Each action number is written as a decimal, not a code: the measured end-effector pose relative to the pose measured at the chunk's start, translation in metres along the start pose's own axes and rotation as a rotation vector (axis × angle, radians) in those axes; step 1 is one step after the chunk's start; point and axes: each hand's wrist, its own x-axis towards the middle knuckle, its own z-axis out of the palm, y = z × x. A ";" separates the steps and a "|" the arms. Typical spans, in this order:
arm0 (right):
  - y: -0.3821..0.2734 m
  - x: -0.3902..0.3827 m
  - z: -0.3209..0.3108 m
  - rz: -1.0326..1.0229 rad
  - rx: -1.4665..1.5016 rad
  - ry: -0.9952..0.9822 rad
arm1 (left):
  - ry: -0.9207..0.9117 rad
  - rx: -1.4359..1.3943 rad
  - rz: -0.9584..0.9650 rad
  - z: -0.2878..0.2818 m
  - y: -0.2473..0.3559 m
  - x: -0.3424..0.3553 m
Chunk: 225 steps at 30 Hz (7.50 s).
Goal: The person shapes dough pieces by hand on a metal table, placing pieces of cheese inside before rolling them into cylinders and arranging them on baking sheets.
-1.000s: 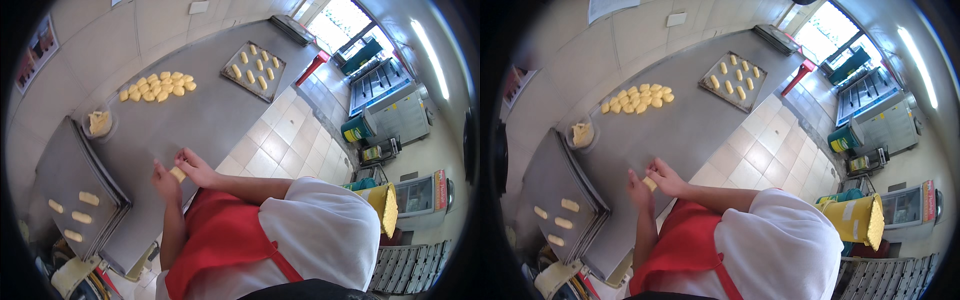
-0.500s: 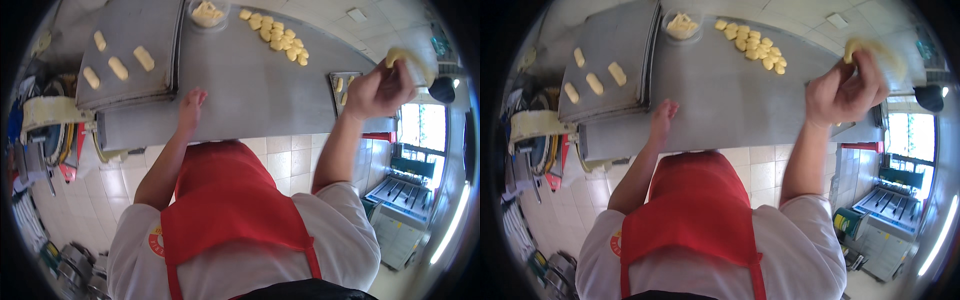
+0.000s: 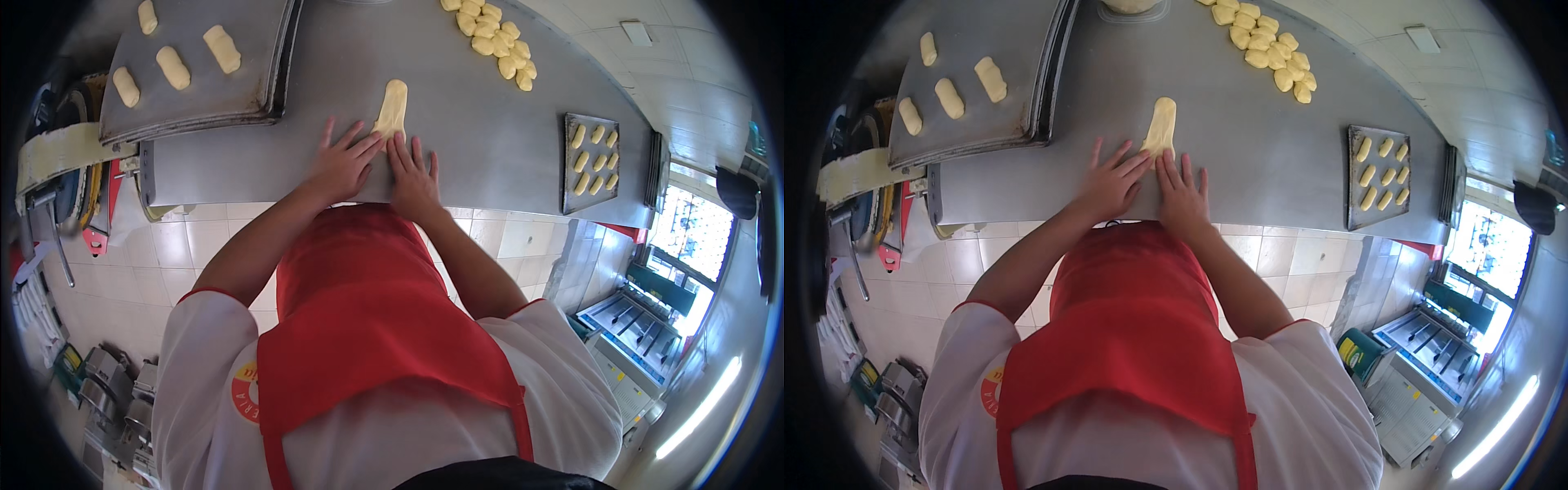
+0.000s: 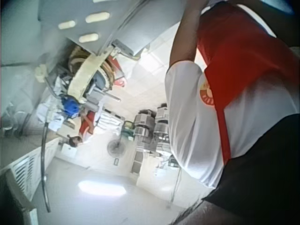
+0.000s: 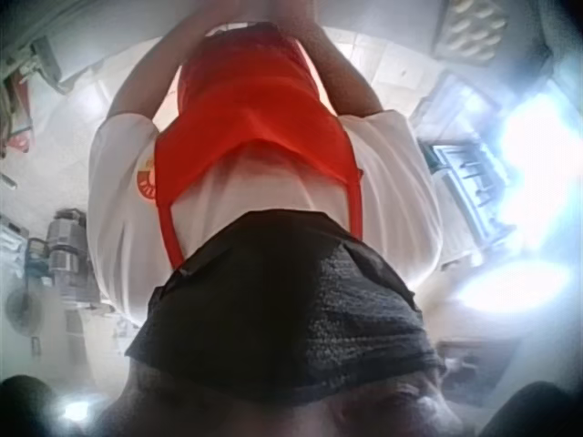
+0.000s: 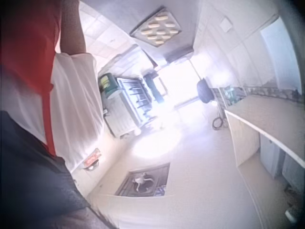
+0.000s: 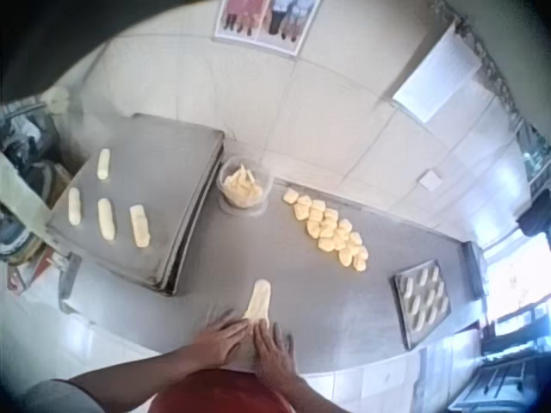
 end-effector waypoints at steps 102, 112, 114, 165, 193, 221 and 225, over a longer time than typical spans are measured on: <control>0.058 0.110 -0.019 -0.008 0.317 0.726 | 0.113 -0.109 -0.062 0.007 -0.055 0.119; 0.065 0.097 -0.011 -0.004 0.268 0.599 | 0.069 0.034 0.007 -0.014 -0.049 0.118; 0.068 0.088 -0.009 -0.040 0.233 0.540 | -0.072 0.060 0.029 -0.019 -0.050 0.114; 0.060 0.058 0.006 -0.122 0.224 0.425 | -0.117 0.108 0.021 -0.013 -0.034 0.069; 0.062 0.045 0.000 -0.178 0.160 0.260 | -0.186 0.077 0.022 -0.019 -0.024 0.057; 0.041 0.014 0.023 -0.069 0.218 0.344 | -0.086 -0.005 -0.035 -0.012 -0.013 0.020; 0.024 -0.017 0.032 0.150 0.384 0.447 | 0.093 -0.206 -0.243 -0.012 0.009 0.000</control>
